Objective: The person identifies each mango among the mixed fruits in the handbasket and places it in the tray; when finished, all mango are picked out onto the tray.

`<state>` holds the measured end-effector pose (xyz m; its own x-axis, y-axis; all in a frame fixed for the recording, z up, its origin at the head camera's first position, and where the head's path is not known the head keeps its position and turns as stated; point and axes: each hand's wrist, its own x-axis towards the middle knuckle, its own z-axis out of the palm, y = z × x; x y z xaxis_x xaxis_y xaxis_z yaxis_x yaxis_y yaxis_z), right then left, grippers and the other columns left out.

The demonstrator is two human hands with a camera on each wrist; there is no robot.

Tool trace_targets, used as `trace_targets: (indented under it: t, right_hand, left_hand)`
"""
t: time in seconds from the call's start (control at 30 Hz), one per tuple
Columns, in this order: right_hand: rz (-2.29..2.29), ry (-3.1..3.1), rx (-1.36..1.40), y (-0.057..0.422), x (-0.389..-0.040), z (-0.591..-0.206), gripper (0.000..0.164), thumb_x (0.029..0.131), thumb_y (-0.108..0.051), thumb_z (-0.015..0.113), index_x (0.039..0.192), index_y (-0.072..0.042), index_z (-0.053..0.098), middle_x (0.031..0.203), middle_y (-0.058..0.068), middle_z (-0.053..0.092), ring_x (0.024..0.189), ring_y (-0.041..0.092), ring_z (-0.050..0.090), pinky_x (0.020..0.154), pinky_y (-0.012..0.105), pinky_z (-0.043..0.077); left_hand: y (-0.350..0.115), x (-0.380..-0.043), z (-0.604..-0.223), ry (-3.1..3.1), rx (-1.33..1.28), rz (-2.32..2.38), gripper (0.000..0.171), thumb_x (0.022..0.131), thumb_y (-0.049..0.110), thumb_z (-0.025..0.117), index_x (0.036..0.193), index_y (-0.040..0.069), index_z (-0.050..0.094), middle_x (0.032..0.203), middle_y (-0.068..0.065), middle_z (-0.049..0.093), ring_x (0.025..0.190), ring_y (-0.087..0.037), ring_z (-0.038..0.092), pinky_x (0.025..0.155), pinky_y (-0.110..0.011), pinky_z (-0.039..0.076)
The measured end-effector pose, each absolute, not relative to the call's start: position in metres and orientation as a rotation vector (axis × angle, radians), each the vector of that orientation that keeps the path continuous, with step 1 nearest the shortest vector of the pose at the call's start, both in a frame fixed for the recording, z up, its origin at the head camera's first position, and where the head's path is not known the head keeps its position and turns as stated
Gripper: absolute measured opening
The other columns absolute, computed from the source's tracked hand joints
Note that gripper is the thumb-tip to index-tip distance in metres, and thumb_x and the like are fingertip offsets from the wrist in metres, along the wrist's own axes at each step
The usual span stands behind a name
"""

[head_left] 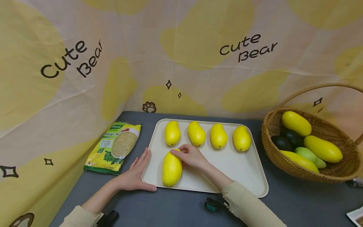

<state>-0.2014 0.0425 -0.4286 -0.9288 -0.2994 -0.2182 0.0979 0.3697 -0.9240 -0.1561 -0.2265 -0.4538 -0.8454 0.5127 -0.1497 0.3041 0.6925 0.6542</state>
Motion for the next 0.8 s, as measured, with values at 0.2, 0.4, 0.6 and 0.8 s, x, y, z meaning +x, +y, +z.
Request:
trace_targets:
  t: [0.2, 0.4, 0.6, 0.8]
  right_hand:
    - [-1.569, 2.304, -0.206, 0.031, -0.204, -0.432, 0.045, 0.084, -0.048, 0.072, 0.097, -0.006, 0.064, 0.079, 0.003, 0.062, 0.061, 0.016, 0.057, 0.058, 0.027, 0.052]
    - [-1.524, 2.378, -0.229, 0.028, -0.204, -0.437, 0.044, 0.084, -0.052, 0.072, 0.094, -0.009, 0.064, 0.079, 0.002, 0.064, 0.060, 0.016, 0.059, 0.056, 0.027, 0.052]
    - [-1.506, 2.423, -0.268, 0.028, -0.203, -0.441, 0.045, 0.085, -0.056, 0.068, 0.093, -0.012, 0.064, 0.076, 0.001, 0.064, 0.054, 0.017, 0.058, 0.053, 0.027, 0.050]
    - [-1.513, 2.414, -0.295, 0.030, -0.203, -0.442, 0.044, 0.086, -0.056, 0.067, 0.093, -0.013, 0.064, 0.069, 0.000, 0.061, 0.046, 0.016, 0.052, 0.047, 0.025, 0.043]
  left_hand:
    - [-0.227, -0.157, -0.455, 2.586, 0.634, 0.900, 0.129, 0.072, 0.056, 0.079, 0.155, 0.002, -0.004, 0.161, -0.015, -0.017, 0.147, -0.035, -0.004, 0.112, -0.059, -0.005]
    - [-0.226, -0.155, -0.452, 2.585, 0.639, 0.903, 0.128, 0.073, 0.055, 0.079, 0.155, 0.001, -0.002, 0.160, -0.017, -0.017, 0.146, -0.036, -0.003, 0.111, -0.059, -0.005]
    - [-0.225, -0.154, -0.451, 2.587, 0.634, 0.906, 0.127, 0.073, 0.055, 0.079, 0.155, 0.001, -0.001, 0.160, -0.017, -0.016, 0.146, -0.037, -0.002, 0.111, -0.060, -0.005]
    - [-0.225, -0.155, -0.453, 2.585, 0.626, 0.907, 0.126, 0.073, 0.055, 0.079, 0.156, 0.003, 0.000, 0.160, -0.017, -0.017, 0.146, -0.039, -0.001, 0.111, -0.061, -0.005]
